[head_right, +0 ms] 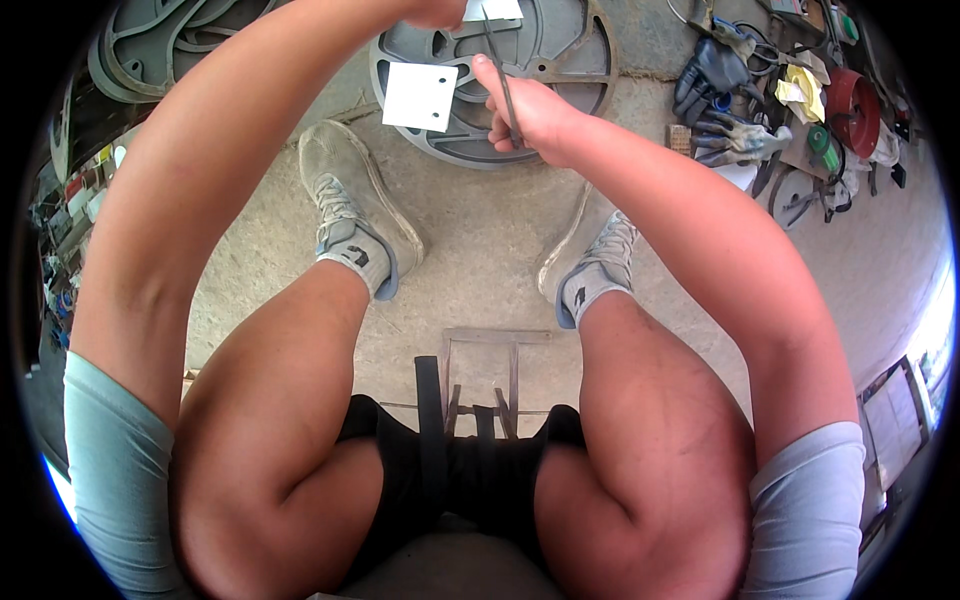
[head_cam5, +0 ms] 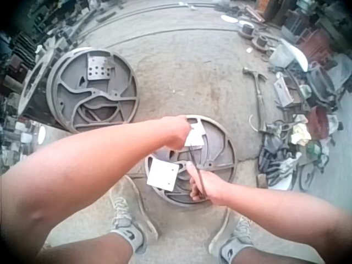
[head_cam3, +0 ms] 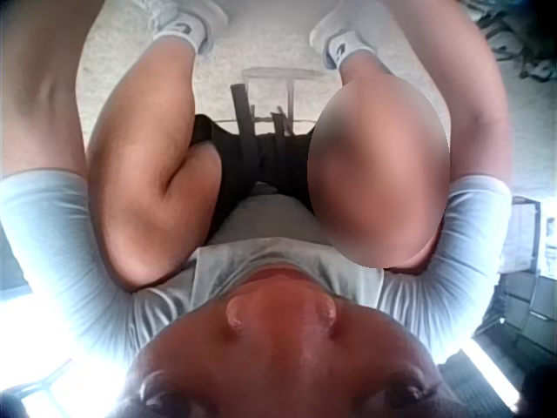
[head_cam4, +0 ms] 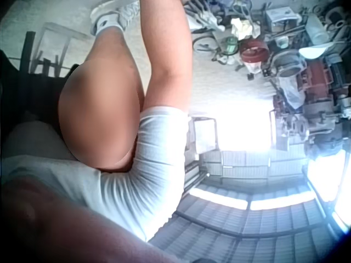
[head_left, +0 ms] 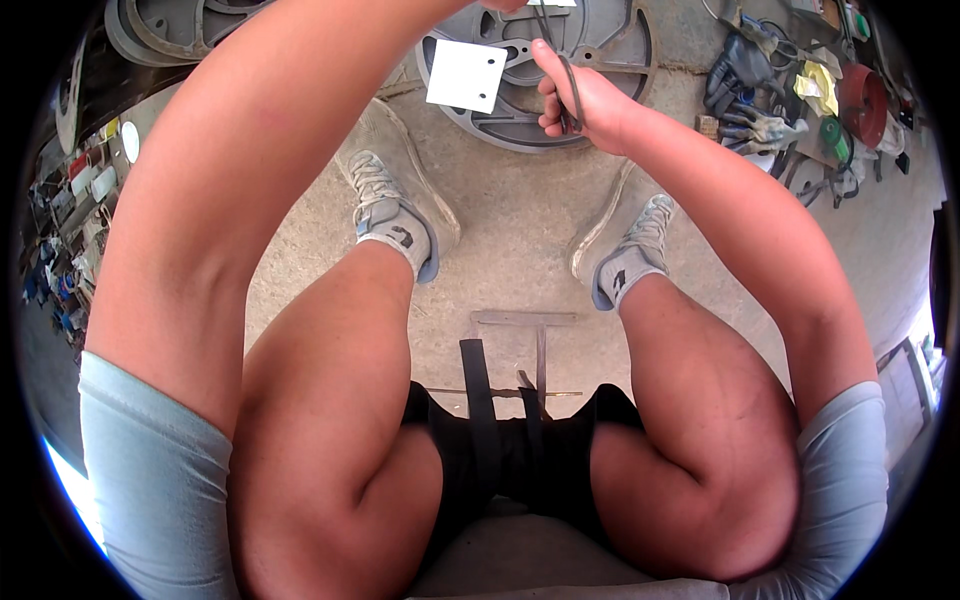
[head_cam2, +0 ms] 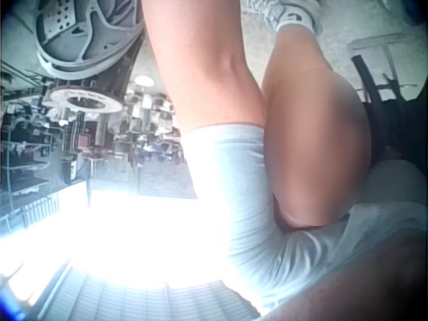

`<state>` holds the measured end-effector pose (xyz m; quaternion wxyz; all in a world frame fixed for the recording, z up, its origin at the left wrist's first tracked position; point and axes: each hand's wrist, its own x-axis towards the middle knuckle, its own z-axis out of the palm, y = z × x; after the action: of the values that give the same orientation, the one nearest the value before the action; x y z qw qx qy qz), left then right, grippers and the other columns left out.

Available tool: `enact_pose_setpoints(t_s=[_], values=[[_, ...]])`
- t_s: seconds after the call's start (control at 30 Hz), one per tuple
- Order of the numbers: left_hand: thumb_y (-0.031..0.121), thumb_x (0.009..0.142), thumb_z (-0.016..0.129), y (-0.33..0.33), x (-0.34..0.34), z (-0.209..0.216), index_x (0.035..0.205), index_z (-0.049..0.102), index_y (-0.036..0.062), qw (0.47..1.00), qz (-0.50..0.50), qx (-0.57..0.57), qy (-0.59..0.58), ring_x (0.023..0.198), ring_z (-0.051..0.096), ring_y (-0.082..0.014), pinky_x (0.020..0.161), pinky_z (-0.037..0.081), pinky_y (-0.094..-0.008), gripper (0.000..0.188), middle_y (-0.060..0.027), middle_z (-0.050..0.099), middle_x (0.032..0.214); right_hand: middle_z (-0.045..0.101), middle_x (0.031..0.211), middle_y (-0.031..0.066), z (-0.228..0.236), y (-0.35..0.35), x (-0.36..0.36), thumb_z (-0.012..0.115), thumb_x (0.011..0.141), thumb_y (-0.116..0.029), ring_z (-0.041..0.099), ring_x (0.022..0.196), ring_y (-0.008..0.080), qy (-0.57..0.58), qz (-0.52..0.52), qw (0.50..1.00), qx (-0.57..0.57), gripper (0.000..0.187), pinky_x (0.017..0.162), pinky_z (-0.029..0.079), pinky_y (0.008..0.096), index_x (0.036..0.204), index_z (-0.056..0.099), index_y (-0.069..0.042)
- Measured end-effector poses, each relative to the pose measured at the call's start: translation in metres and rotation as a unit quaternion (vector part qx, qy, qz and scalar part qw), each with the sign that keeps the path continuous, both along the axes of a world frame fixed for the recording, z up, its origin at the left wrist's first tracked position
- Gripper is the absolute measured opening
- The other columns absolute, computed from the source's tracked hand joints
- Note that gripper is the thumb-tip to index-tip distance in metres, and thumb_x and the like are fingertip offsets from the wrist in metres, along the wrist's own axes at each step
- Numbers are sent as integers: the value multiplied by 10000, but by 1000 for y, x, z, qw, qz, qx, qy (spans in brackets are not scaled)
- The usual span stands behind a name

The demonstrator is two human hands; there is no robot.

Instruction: The person uses shears to cut a small white plastic sheet into a specific shape. They make several cuts to form slots and trim the edges, then separate the pieces.

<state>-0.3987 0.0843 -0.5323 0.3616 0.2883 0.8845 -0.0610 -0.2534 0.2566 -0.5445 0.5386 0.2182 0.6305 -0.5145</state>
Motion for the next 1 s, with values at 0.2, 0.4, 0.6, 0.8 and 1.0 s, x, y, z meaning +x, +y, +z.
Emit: enact_pose_setpoints(t_s=[0.2,0.4,0.6,0.8,1.0], values=[[140,833,761,0,0,2,1121,840,51,1000,5,-7,-10,1085,756,-352,912,618,-429,312,-216,785,1174,541,867,41,-2,1,0,527,978,-852,629,873,200,2,3,1000,-5,923,803,557,346,1216,569,40],[155,818,778,-2,-3,-6,1085,850,62,1000,-16,0,-2,1052,762,-352,892,622,-426,292,-213,794,1125,576,894,74,-3,-1,1,477,985,-862,627,857,196,10,12,1000,2,984,805,533,344,1279,563,72],[172,806,796,1,-6,0,1007,856,53,999,-36,-19,-19,961,777,-353,844,628,-434,241,-196,809,1025,644,949,133,-3,-1,3,382,990,-891,616,813,189,25,22,999,14,1106,812,478,339,1417,539,117],[157,826,781,-3,1,0,1059,827,60,1000,-5,4,2,1023,755,-358,882,617,-444,257,-195,778,1079,642,960,132,-2,-2,2,405,982,-894,610,829,189,24,18,999,13,1101,809,501,333,1414,541,110],[142,846,766,-10,22,-3,1111,797,67,994,67,65,61,1086,733,-363,921,606,-455,278,-193,747,1132,608,935,103,-1,-2,2,455,977,-881,621,863,192,18,6,1000,9,1041,814,527,333,1356,550,84]])
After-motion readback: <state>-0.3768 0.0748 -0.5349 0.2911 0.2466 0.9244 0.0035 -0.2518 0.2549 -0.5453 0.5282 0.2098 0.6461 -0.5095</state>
